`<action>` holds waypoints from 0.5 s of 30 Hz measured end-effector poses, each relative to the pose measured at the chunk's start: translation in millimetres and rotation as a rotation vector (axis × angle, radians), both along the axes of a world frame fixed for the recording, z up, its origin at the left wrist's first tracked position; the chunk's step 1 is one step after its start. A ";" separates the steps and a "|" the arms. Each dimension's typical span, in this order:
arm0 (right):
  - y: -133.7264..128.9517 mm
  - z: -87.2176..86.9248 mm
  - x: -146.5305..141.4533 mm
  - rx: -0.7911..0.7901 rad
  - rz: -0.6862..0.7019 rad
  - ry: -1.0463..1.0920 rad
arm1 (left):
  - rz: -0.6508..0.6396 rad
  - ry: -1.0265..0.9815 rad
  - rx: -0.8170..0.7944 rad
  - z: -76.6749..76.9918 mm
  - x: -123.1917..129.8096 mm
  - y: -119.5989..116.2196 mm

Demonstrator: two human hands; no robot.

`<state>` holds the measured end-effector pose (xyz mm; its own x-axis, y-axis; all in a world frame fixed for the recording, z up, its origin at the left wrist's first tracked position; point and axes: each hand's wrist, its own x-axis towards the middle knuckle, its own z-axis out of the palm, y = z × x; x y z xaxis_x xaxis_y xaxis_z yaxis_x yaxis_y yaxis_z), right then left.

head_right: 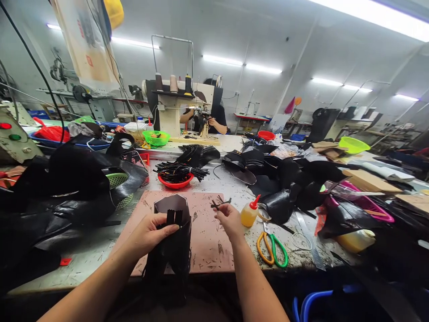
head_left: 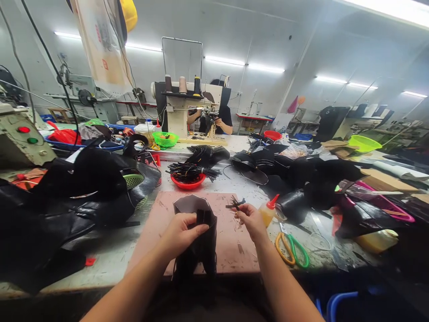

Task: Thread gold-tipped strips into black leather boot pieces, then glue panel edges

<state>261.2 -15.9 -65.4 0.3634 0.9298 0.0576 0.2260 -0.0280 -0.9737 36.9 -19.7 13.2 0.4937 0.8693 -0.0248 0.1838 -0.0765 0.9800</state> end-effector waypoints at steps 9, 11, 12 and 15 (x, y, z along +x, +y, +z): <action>-11.0 71.3 -44.8 0.225 0.411 0.676 | -0.031 0.036 0.096 0.5 9.2 -2.5; -13.1 72.5 -47.9 0.238 0.463 0.766 | -0.039 0.033 0.103 -0.6 9.5 -2.6; -13.9 72.0 -48.6 0.242 0.470 0.789 | -0.040 0.036 0.112 -1.5 9.3 -2.5; -15.4 70.6 -48.0 0.235 0.446 0.792 | -0.040 0.053 0.154 -3.8 8.4 -2.2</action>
